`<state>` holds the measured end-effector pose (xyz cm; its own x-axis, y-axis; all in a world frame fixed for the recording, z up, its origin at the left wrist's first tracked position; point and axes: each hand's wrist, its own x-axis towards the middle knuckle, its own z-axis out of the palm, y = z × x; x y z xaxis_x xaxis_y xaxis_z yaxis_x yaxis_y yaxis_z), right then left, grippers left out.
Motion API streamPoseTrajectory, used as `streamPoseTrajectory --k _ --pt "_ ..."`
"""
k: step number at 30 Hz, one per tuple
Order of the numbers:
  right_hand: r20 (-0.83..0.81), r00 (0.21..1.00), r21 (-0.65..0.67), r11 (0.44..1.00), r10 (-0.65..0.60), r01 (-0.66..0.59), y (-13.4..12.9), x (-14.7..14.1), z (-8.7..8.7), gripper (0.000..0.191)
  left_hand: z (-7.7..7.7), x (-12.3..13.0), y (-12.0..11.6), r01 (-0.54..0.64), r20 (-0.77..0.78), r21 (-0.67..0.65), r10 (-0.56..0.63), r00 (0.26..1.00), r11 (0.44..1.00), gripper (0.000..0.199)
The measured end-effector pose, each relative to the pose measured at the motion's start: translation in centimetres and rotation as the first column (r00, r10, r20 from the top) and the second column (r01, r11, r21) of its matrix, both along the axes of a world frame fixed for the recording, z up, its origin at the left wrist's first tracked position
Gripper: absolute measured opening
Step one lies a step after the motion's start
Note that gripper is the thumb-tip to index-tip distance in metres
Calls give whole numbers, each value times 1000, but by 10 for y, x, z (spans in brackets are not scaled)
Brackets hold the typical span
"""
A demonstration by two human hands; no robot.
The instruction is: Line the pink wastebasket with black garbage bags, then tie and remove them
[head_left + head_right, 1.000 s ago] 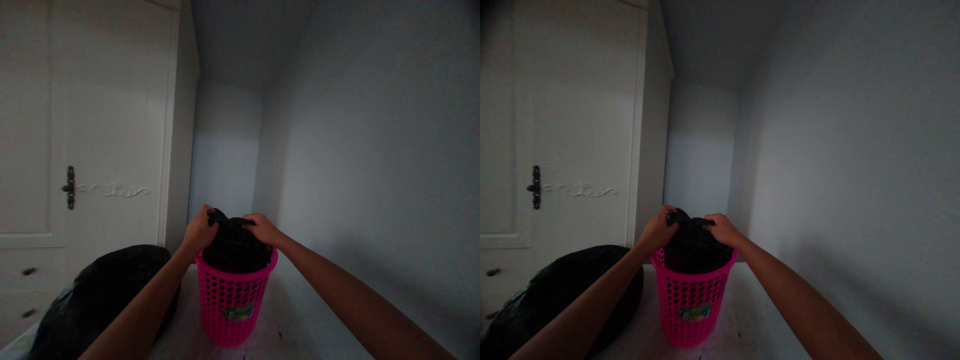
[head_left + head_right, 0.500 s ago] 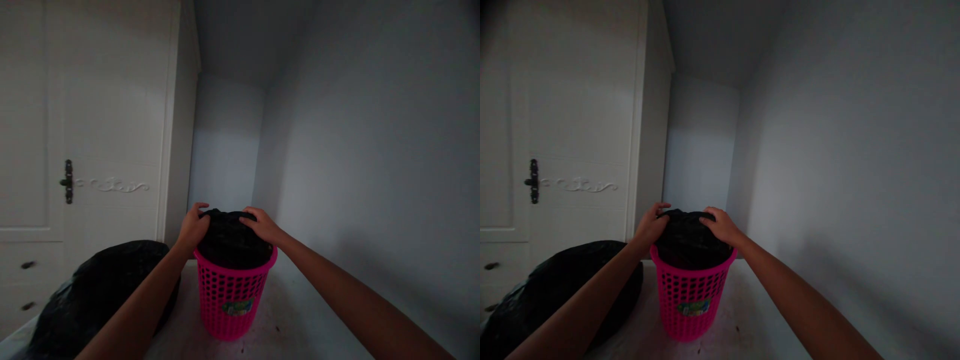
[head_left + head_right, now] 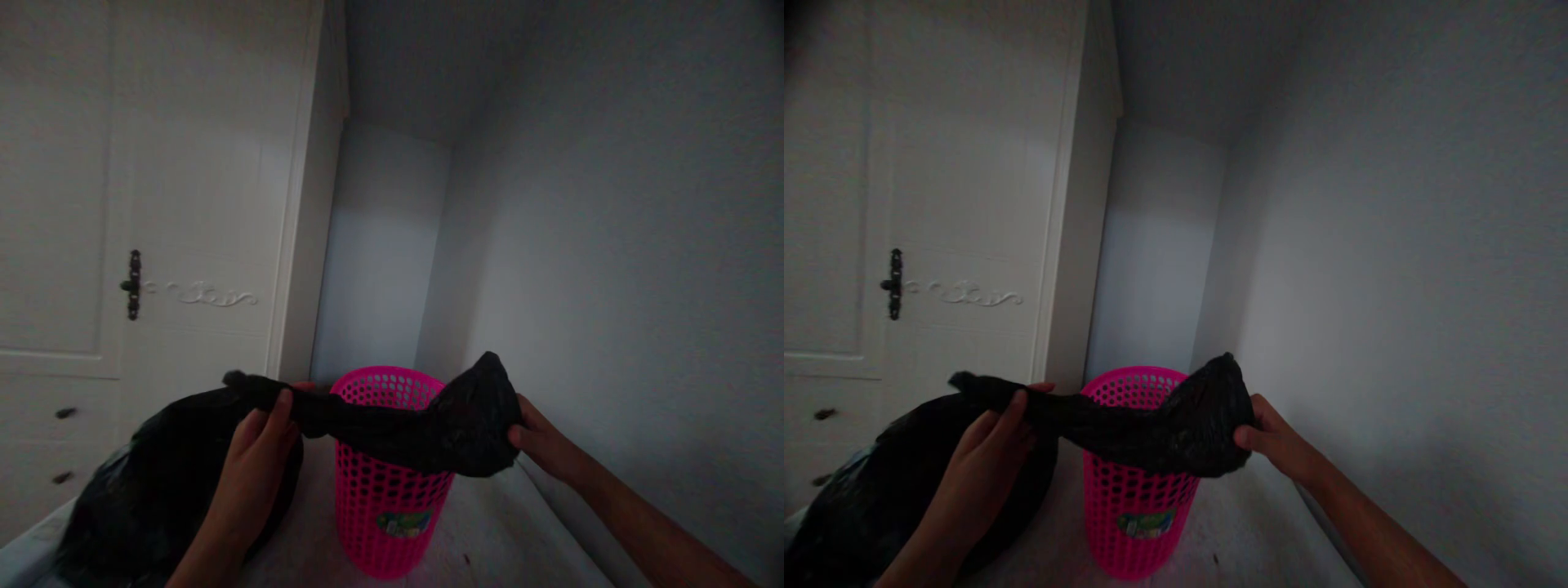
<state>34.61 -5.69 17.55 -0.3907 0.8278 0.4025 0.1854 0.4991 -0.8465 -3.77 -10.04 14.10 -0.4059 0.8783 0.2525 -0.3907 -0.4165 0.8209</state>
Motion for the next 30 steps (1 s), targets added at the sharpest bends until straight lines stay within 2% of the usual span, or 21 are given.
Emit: streamPoseTrajectory --k 2,5,7,10,12,14,16,18,19,20,21,23,24,26,28,30 --pt "122 991 52 997 -64 58 -6 13 -7 70 -14 4 -9 138 211 -14 -132 969 990 46" --pt "183 965 159 974 -188 159 -12 17 -5 82 -23 11 -10 269 415 -37 -230 880 962 42" --pt "200 945 247 946 -260 208 -17 11 4 79 -20 16 -6 284 469 -76 -217 856 956 34" --pt "164 936 366 900 -312 236 -29 -7 23 71 -8 21 -4 242 490 -129 -150 859 962 21" --pt "122 950 386 895 -289 222 -41 -23 34 65 -2 21 -6 226 487 -85 -157 859 970 16" --pt "89 975 341 926 -204 163 -50 -38 42 59 -1 18 -9 241 452 16 -222 864 970 11" --pt "94 994 219 975 -49 27 -56 -52 46 57 -3 14 -13 256 378 71 -263 887 964 30" --pt "180 980 81 992 84 -100 -58 -64 45 55 -3 12 -17 228 329 36 -226 917 973 39" --pt "276 956 57 991 101 -121 -58 -69 43 52 -2 12 -18 206 321 5 -197 927 979 38" --pt "393 918 88 991 63 -106 -58 -73 40 52 1 13 -19 183 323 -24 -165 932 983 33" --pt "507 862 167 983 -21 -74 -58 -78 37 55 5 15 -19 167 329 -45 -144 933 985 28" --pt "663 712 363 931 -231 -35 -58 -84 30 54 13 18 -18 159 346 -72 -125 930 985 21" --pt "705 641 423 905 -303 -37 -58 -85 27 45 17 20 -17 154 360 -92 -112 926 984 19" --pt "758 547 455 889 -354 -55 -57 -84 22 27 21 22 -14 145 378 -139 -83 922 980 14" --pt "785 519 435 897 -338 -75 -55 -78 20 30 19 24 -11 158 358 -176 -86 930 972 10" --pt "775 549 423 902 -313 -84 -53 -69 20 40 15 26 -7 177 313 -196 -109 943 965 7"
